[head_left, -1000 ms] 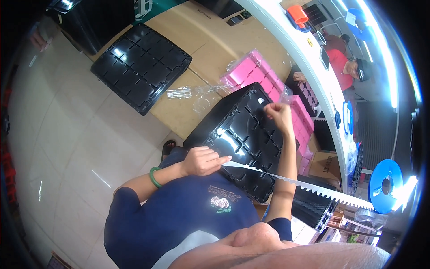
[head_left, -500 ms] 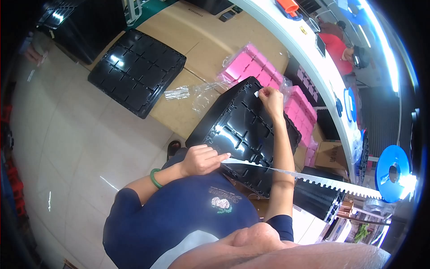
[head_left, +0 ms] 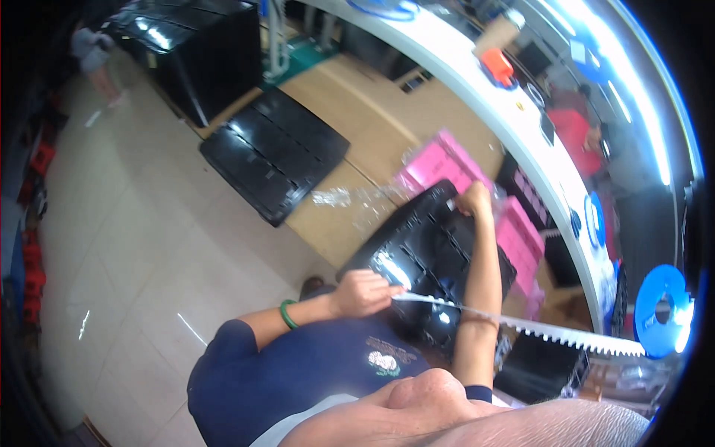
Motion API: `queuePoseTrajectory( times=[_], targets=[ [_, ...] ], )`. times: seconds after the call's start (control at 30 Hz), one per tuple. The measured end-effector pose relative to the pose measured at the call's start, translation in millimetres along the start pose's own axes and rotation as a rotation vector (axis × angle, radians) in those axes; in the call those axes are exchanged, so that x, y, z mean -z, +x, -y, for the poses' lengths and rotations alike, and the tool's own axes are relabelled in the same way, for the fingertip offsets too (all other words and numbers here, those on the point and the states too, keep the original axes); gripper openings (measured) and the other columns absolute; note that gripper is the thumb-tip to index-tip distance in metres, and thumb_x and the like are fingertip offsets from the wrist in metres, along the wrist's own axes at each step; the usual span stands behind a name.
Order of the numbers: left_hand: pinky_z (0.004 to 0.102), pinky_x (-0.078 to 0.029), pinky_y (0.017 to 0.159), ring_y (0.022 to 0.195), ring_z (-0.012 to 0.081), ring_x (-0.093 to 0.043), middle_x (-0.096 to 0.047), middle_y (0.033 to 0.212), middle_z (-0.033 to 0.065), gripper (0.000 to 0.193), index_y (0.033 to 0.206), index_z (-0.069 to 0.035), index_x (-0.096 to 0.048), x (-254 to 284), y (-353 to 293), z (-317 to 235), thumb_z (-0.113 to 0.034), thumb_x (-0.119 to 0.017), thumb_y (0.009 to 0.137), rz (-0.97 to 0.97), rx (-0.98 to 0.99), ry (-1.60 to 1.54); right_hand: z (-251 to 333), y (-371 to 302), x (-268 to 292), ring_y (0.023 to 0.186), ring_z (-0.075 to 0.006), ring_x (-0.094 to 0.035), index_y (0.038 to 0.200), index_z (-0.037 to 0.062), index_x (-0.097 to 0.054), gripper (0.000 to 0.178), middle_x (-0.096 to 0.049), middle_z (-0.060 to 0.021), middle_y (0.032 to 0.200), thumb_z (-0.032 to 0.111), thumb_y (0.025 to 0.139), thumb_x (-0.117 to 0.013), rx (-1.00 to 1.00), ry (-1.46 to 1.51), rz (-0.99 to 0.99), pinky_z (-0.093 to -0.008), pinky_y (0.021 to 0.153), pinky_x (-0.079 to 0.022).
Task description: The person applies double-sided adhesive strips to black plastic trays, then inserts pink foam blocks into the compartments by hand.
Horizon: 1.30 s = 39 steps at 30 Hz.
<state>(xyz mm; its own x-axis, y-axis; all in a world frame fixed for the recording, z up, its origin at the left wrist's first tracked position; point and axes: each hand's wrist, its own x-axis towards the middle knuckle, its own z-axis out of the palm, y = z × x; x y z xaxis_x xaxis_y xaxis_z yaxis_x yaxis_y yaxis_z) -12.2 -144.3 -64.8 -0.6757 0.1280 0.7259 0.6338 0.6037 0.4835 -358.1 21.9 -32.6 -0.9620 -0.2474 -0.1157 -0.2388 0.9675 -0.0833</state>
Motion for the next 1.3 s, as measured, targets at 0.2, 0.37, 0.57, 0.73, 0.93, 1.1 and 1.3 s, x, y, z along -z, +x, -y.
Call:
queuePoseTrajectory(
  times=[0.2,0.37,0.57,0.73,0.93,1.1,1.3],
  targets=[
    [0.0320,-0.046,0.056,0.060,0.0185,-0.058,-0.057,0.069,0.0009,0.037,0.112,-0.011,-0.072,-9,-1,-7,-0.008,-0.069,0.075,-0.039,-0.018,0.033,10,-13,-4,0.055,-0.0177,-0.069,0.067,-0.0042,-0.070,0.017,-0.068,-0.0114,0.060,0.009,0.068,-0.080,0.163,-0.109,-0.205,-0.0322,0.053,-0.057],
    [0.0326,-0.043,0.054,0.057,0.0186,-0.054,-0.051,0.064,0.0010,0.043,0.115,-0.011,-0.071,-8,-3,-6,-0.006,-0.069,0.073,-0.098,-0.025,0.041,4,-46,16,0.057,-0.0100,-0.061,0.073,-0.0024,-0.070,0.012,-0.065,-0.0044,0.062,0.009,0.077,-0.071,0.247,0.674,0.130,-0.0240,0.055,-0.049],
    [0.0315,-0.041,0.053,0.056,0.0177,-0.052,-0.049,0.064,0.0004,0.051,0.123,-0.010,-0.069,-4,1,-7,-0.004,-0.068,0.072,-0.058,-0.018,0.055,-86,-191,17,0.061,-0.0094,-0.059,0.089,0.0015,-0.062,0.003,-0.061,-0.0019,0.073,0.004,0.089,-0.063,0.117,1.069,-0.039,-0.0238,0.055,-0.047],
    [0.0294,-0.038,0.050,0.054,0.0143,-0.050,-0.046,0.064,-0.0026,0.052,0.128,-0.009,-0.066,-2,2,-18,-0.008,-0.069,0.076,0.043,-0.097,0.047,-219,-390,5,0.094,-0.0364,-0.066,0.097,-0.0081,-0.069,0.020,-0.069,-0.0211,0.100,0.002,0.080,-0.069,-0.510,0.303,-0.171,-0.0442,0.086,-0.049],
    [0.0286,-0.037,0.049,0.054,0.0117,-0.050,-0.042,0.064,-0.0037,0.049,0.129,-0.009,-0.065,-48,16,-29,-0.013,-0.065,0.080,0.099,-0.359,-0.176,-66,-435,7,0.114,-0.0258,-0.059,0.121,-0.0076,-0.063,0.034,-0.063,-0.0160,0.124,0.001,0.087,-0.064,-0.561,1.074,-0.318,-0.0334,0.101,-0.044],
    [0.0285,-0.035,0.047,0.054,0.0113,-0.050,-0.041,0.063,-0.0034,0.047,0.128,-0.011,-0.066,-65,22,-41,-0.014,-0.065,0.081,0.122,-0.457,-0.296,-47,-426,-58,0.092,-0.0163,-0.065,0.113,-0.0052,-0.065,0.021,-0.068,-0.0144,0.106,-0.001,0.092,-0.066,-0.530,1.812,-0.077,-0.0256,0.086,-0.051],
    [0.0291,-0.036,0.048,0.052,0.0132,-0.046,-0.040,0.062,-0.0023,0.047,0.128,-0.008,-0.065,-67,30,-42,-0.007,-0.064,0.081,0.148,-0.473,-0.380,-56,-425,-98,0.088,-0.0172,-0.063,0.103,-0.0061,-0.064,0.017,-0.067,-0.0132,0.099,-0.006,0.085,-0.067,-0.512,2.106,-0.299,-0.0277,0.083,-0.051]
  ],
)
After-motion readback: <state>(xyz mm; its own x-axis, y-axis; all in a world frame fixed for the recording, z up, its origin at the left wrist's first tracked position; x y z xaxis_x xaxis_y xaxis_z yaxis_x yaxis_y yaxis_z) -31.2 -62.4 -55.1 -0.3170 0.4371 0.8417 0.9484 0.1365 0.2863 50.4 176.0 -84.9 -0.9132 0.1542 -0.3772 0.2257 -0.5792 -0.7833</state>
